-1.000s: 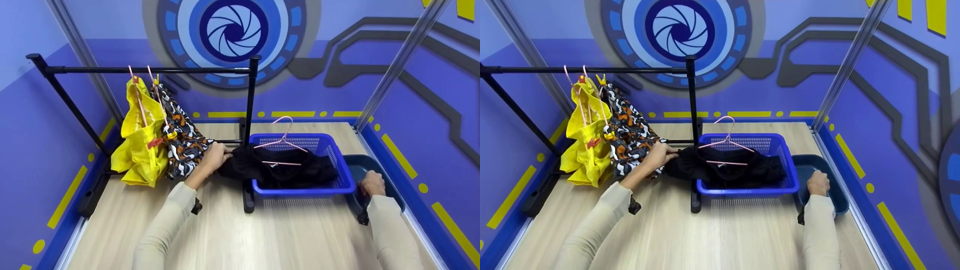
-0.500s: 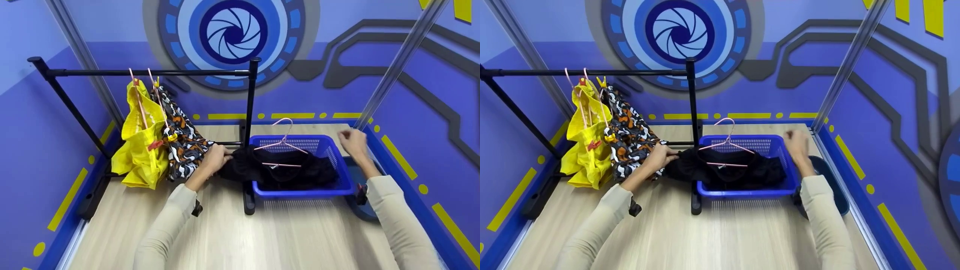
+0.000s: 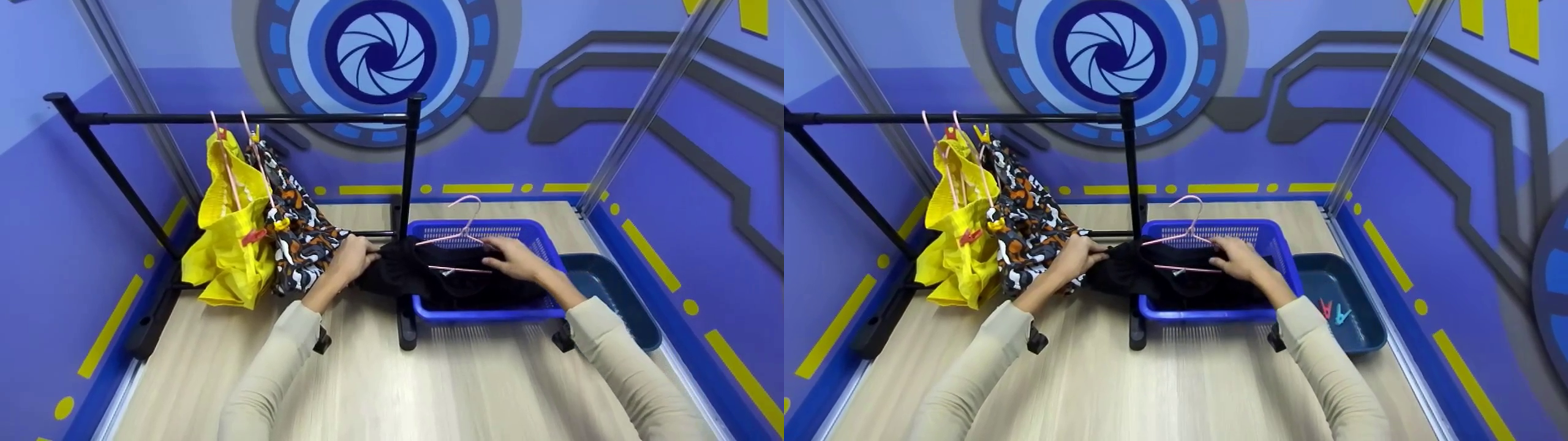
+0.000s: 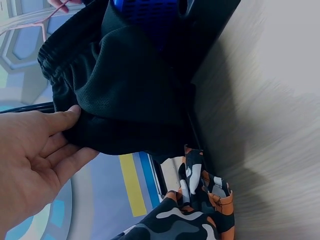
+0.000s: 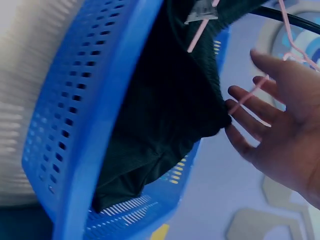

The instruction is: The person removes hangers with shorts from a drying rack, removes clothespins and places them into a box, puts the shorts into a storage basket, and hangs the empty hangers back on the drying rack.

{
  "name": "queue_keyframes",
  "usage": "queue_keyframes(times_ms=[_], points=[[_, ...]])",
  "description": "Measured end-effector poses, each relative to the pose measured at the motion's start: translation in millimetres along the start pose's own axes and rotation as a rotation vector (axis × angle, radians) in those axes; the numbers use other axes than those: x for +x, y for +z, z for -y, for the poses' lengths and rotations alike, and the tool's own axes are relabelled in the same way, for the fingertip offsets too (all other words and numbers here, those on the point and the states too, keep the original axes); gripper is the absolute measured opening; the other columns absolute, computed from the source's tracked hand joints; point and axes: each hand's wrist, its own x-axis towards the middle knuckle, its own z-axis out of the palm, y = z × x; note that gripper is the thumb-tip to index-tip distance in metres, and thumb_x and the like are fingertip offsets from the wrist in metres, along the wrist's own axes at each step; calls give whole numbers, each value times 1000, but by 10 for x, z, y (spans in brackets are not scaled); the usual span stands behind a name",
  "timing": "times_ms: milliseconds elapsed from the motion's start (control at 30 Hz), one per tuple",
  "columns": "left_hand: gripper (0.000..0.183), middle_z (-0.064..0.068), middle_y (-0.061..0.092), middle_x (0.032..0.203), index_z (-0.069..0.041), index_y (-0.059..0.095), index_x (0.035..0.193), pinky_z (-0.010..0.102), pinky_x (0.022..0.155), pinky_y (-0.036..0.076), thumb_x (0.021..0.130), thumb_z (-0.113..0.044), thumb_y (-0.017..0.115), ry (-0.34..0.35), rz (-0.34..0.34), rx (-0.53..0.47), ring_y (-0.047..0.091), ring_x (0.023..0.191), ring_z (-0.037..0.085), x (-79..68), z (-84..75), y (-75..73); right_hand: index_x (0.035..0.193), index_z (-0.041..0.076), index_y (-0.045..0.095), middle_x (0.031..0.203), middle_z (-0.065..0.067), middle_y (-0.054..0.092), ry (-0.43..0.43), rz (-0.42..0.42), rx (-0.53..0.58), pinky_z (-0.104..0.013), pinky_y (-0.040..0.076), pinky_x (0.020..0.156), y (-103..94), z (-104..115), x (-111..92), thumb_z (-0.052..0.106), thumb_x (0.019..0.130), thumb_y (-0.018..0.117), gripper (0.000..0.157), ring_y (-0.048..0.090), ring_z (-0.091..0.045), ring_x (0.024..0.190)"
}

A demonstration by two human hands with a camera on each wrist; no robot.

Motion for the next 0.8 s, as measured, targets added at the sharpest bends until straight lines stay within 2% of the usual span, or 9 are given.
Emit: queue_keyframes(times_ms=[133, 233, 300, 400, 500, 600, 667, 733, 800], points=[[10, 10, 73, 87, -13, 78, 90, 44, 71, 54, 80, -13, 74, 8, 1, -12, 70, 81, 28, 1, -2, -3, 105, -9, 63, 92, -23, 66, -8, -92, -52, -53, 47, 85, 57, -55, -17, -4, 81, 66, 25, 61, -39, 90], [12, 10, 74, 88, -14, 78, 91, 44, 72, 54, 80, -13, 74, 11, -5, -3, 70, 83, 28, 1, -3, -3, 96, -6, 66, 92, -22, 62, 15, -152, -114, -53, 43, 86, 70, -116, -35, -6, 78, 67, 18, 58, -39, 90], [12, 10, 74, 88, -14, 78, 91, 43, 72, 54, 79, -13, 75, 12, -11, 0, 70, 83, 27, 6, -8, -4, 94, -3, 67, 92, -21, 60, 72, -177, -142, -54, 42, 84, 72, -157, -58, -4, 80, 68, 14, 56, -39, 90], [14, 10, 73, 90, -13, 78, 94, 43, 73, 54, 80, -12, 74, 13, -14, -1, 70, 85, 27, 23, -26, -2, 96, -3, 64, 95, -21, 63, 179, -182, -100, -53, 45, 84, 76, -224, -101, -2, 83, 64, 13, 59, -37, 92], [17, 10, 73, 93, -14, 77, 97, 44, 74, 54, 81, -11, 72, 12, -14, 14, 70, 88, 29, 41, -45, 12, 105, -4, 62, 91, -19, 66, 265, -171, -33, -48, 49, 75, 88, -282, -137, -1, 84, 60, 21, 62, -32, 83], [18, 9, 73, 92, -16, 78, 95, 47, 71, 54, 82, -9, 68, 15, -13, 63, 69, 86, 31, 65, -77, 40, 109, -7, 62, 92, -21, 68, 303, -159, -23, -47, 50, 73, 104, -308, -159, 0, 83, 60, 28, 63, -31, 81], [21, 8, 73, 91, -17, 77, 93, 47, 65, 54, 82, -6, 64, 28, -17, 92, 69, 83, 30, 75, -108, 68, 106, -9, 64, 91, -22, 69, 306, -157, -44, -48, 51, 72, 117, -309, -169, 0, 81, 60, 27, 64, -31, 80], [24, 8, 73, 93, -14, 75, 95, 45, 67, 54, 82, -1, 60, 59, -16, 83, 69, 85, 29, 84, -144, 104, 101, -10, 67, 92, -23, 70, 311, -167, -53, -50, 51, 75, 130, -297, -172, -1, 79, 61, 24, 65, -32, 82], [26, 11, 71, 100, -9, 72, 102, 43, 73, 55, 83, 1, 57, 103, -20, 49, 68, 91, 28, 85, -178, 149, 94, -9, 69, 87, -21, 70, 319, -195, -65, -48, 51, 72, 144, -285, -165, -1, 77, 61, 20, 64, -29, 76]])
